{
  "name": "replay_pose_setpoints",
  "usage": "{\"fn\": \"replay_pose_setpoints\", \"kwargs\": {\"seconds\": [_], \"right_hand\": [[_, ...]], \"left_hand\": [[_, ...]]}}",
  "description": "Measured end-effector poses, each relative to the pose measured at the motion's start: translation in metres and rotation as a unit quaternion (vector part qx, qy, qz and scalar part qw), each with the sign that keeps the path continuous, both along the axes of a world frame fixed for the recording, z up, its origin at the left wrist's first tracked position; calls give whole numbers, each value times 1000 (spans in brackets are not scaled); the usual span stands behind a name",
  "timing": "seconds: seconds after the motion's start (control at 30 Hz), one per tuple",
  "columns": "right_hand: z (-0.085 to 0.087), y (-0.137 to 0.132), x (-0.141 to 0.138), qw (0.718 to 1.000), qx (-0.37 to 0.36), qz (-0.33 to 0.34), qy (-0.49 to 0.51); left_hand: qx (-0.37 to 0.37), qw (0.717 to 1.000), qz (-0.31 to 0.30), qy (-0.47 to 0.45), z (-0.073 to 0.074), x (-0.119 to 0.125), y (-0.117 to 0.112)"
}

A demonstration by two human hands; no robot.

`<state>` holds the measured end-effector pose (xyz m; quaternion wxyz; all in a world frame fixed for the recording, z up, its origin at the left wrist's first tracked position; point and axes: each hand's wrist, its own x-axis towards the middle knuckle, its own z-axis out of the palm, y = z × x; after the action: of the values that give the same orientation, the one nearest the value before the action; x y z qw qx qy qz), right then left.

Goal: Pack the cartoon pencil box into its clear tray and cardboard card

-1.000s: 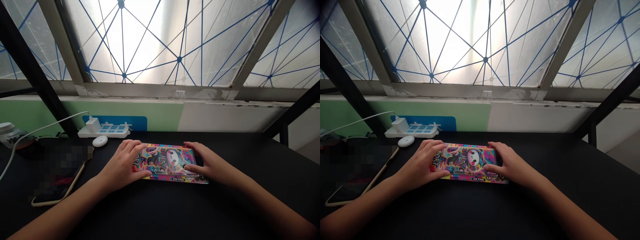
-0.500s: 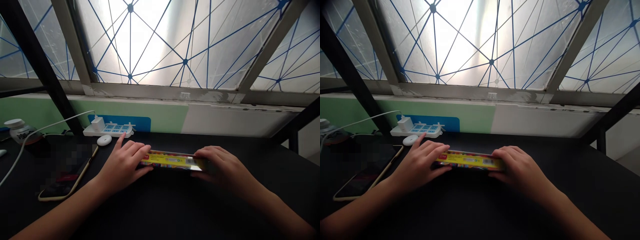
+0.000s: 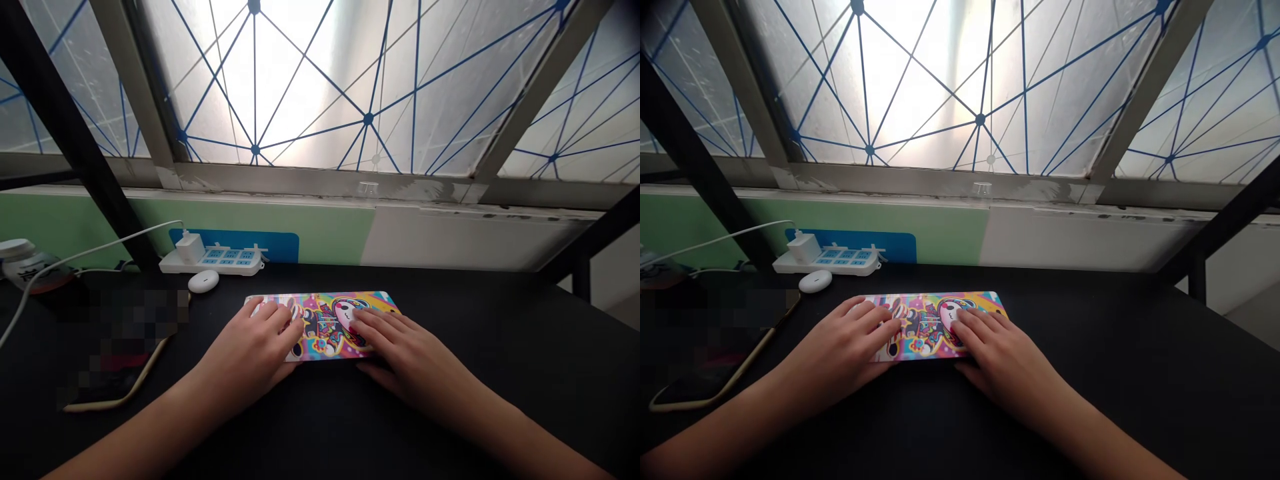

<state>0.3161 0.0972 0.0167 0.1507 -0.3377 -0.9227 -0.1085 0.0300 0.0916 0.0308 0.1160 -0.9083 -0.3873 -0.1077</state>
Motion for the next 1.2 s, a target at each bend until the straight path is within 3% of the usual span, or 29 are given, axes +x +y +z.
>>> {"fn": "replay_pose_setpoints", "kwargs": {"seconds": [0.13, 0.37, 0.5, 0.7, 0.8, 0.9, 1.07, 1.2], "right_hand": [[-4, 1, 0, 999, -33, 6, -13], [0, 4, 6, 992, -119, 10, -46], [11, 5, 24, 986, -164, -12, -38], [29, 17, 61, 983, -167, -69, -21], [28, 20, 55, 990, -120, -80, -6], [18, 14, 30, 994, -87, -58, 8], [6, 1, 1, 986, -164, -13, -42], [19, 8, 24, 973, -213, -48, -69]], "left_hand": [[-24, 998, 20, -47, -10, -5, 7], [-148, 984, 83, -61, -20, -10, 14], [-151, 982, 82, -74, -20, -11, 14], [-171, 979, 93, -68, -17, -11, 14], [-185, 976, 103, -46, -13, -9, 13], [-189, 976, 102, -34, -11, -8, 13], [-193, 975, 105, -31, -11, -9, 14], [-198, 975, 100, -20, -11, -11, 16]]}}
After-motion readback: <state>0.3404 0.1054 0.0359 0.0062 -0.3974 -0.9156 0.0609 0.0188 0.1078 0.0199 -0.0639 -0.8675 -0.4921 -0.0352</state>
